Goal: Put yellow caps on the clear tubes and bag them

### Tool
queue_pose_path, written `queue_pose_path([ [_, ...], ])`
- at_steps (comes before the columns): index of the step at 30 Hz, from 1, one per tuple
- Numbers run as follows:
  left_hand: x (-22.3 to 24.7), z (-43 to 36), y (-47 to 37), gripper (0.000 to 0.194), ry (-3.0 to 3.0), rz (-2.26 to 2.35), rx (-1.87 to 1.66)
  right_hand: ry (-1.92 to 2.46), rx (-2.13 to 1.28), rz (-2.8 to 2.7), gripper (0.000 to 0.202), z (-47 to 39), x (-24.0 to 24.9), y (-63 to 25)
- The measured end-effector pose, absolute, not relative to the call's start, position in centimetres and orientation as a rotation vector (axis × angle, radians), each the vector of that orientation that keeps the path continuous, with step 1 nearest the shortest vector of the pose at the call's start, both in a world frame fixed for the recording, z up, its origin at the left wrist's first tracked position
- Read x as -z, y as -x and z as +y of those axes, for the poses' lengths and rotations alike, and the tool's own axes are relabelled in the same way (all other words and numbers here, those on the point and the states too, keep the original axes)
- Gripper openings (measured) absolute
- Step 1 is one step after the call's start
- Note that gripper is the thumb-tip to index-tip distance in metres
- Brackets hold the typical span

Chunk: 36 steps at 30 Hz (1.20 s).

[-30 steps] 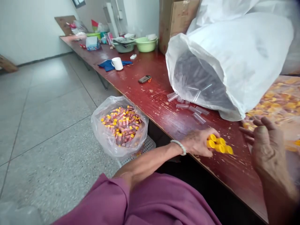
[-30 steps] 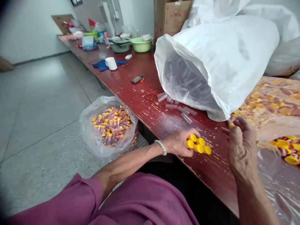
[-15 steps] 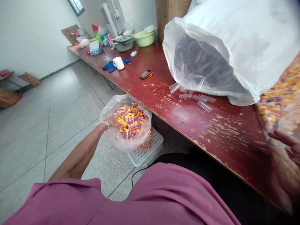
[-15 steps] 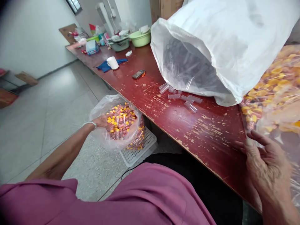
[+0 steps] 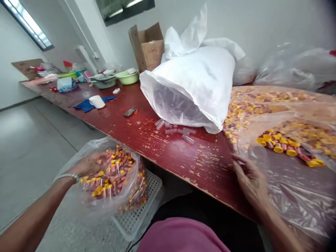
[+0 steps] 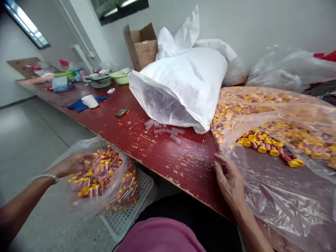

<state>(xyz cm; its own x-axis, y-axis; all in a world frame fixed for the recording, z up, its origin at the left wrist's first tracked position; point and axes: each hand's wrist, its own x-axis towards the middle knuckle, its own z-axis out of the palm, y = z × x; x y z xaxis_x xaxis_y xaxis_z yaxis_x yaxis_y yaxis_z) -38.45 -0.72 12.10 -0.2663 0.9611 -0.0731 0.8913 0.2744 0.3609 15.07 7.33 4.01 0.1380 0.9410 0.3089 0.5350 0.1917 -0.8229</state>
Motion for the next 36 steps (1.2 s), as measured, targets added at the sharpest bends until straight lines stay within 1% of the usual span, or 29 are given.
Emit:
queue_pose_path([
  [2, -12.3, 2.4, 35.7, 0.038, -1.826, 2.165, -0.296, 1.403, -0.513, -1.571, 0.033, 7.7, -3.7, -14.0],
  [5, -11.7, 7.8, 30.8, 0.053, -2.086, 2.093, -0.380, 1.297, -0.482, -1.685, 0.027, 8.3, -3.3, -11.3],
  [7, -11.1, 11.5, 28.1, 0.064, -2.136, 2.081, -0.437, 1.259, -0.420, -1.764, 0.026, 9.1, -3.0, -9.3],
  [10, -10.2, 16.4, 25.7, 0.075, -2.094, 2.057, -0.426, 1.235, -0.267, -1.858, 0.032, 10.6, -2.8, -6.8],
  [13, -9.4, 20.1, 24.9, 0.081, -1.977, 2.088, -0.429, 1.194, -0.112, -1.948, 0.042, 12.3, -2.7, -5.2],
  [16, -8.4, 22.1, 24.6, 0.076, -1.945, 2.108, -0.460, 1.189, -0.038, -2.015, 0.044, 13.4, -2.6, -4.5],
  [19, -7.1, 22.4, 24.6, 0.063, -1.962, 2.134, -0.502, 1.209, -0.024, -2.022, 0.045, 13.6, -2.5, -4.3],
  [26, -6.2, 18.8, 25.1, 0.040, -2.007, 2.104, -0.632, 1.186, -0.028, -1.995, 0.043, 13.4, -2.7, -4.2],
  [29, -6.5, 16.8, 24.7, 0.036, -2.009, 2.050, -0.689, 1.155, -0.071, -1.968, 0.042, 13.2, -2.9, -3.2],
  [32, -6.5, 14.7, 23.6, 0.036, -1.897, 1.798, -0.825, 1.102, -0.129, -1.940, 0.040, 12.5, -3.2, -1.3],
  [36, -6.2, 12.2, 21.3, 0.038, -1.556, 1.332, -0.978, 1.048, -0.276, -1.893, 0.040, 11.5, -3.4, 1.5],
])
